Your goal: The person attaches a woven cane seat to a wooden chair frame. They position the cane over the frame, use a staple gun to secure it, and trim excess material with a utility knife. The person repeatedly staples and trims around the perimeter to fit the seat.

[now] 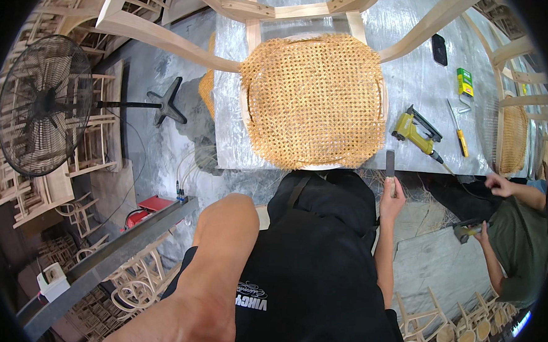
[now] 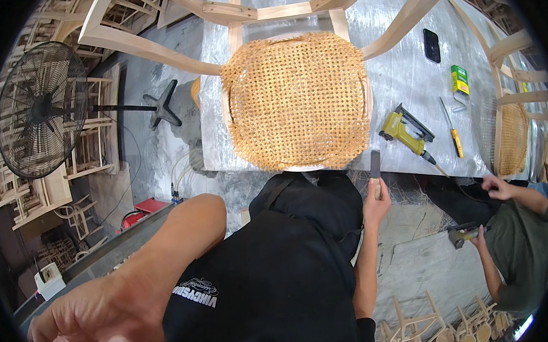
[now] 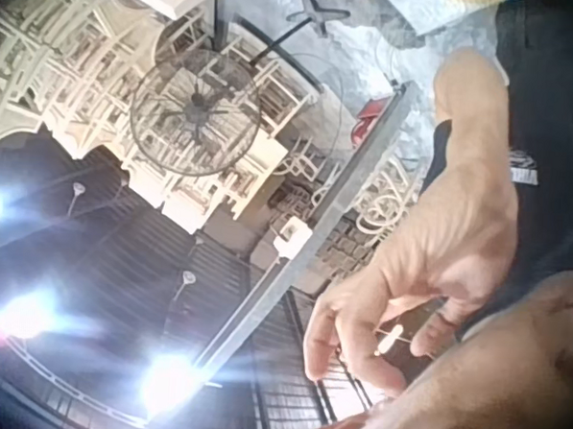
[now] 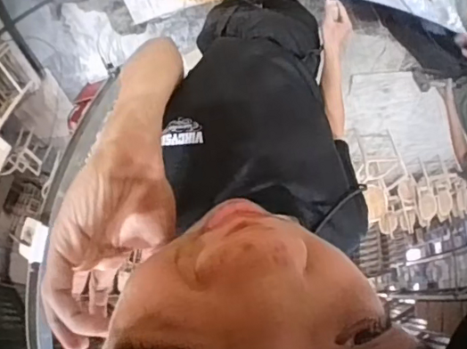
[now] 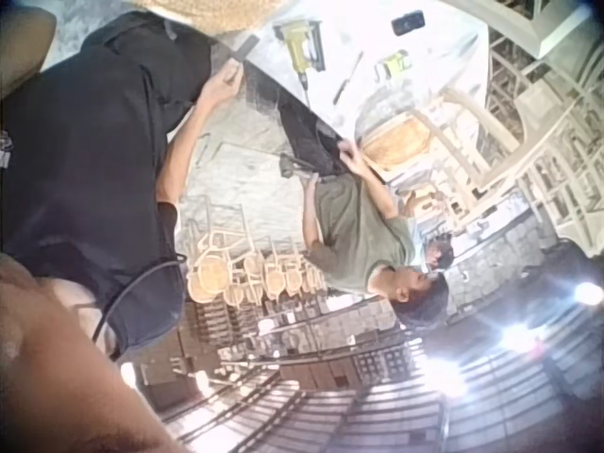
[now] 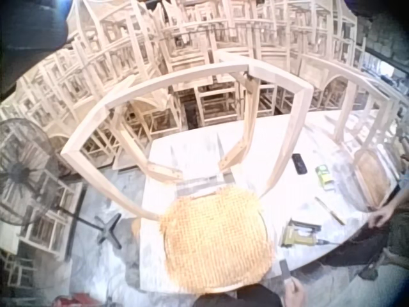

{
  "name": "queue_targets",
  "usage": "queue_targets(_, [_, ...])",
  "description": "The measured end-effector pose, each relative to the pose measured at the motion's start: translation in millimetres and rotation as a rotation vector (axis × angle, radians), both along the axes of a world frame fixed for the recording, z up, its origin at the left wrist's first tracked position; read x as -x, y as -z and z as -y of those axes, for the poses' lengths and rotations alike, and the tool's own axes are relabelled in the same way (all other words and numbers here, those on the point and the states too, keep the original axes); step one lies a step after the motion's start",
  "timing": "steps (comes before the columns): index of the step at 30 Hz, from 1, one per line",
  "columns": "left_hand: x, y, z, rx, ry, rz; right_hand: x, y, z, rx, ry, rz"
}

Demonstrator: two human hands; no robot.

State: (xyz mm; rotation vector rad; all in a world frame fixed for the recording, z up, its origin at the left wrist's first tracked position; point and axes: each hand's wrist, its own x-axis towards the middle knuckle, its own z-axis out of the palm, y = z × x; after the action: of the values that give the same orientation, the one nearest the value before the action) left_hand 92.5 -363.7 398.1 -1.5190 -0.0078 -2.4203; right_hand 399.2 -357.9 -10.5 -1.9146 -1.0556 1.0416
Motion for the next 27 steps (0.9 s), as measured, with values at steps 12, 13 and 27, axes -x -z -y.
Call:
queue_targets(12, [-6.9, 0.7, -0.3, 0.016, -0.044, 0.009, -1.5, 1.2, 0.6, 0.037, -0.005, -0.030])
queue_targets(13, [-7.9, 0.3, -2.3, 0.008, -0.068, 0.034, 0.2, 0.4, 0.3, 0.027, -0.009, -0.028])
queue_targets(27, [-8.9, 0.2, -6.4, -0.027, 0.039, 0.017, -1.6, 3.5, -0.1, 0.026, 0.001, 0.036])
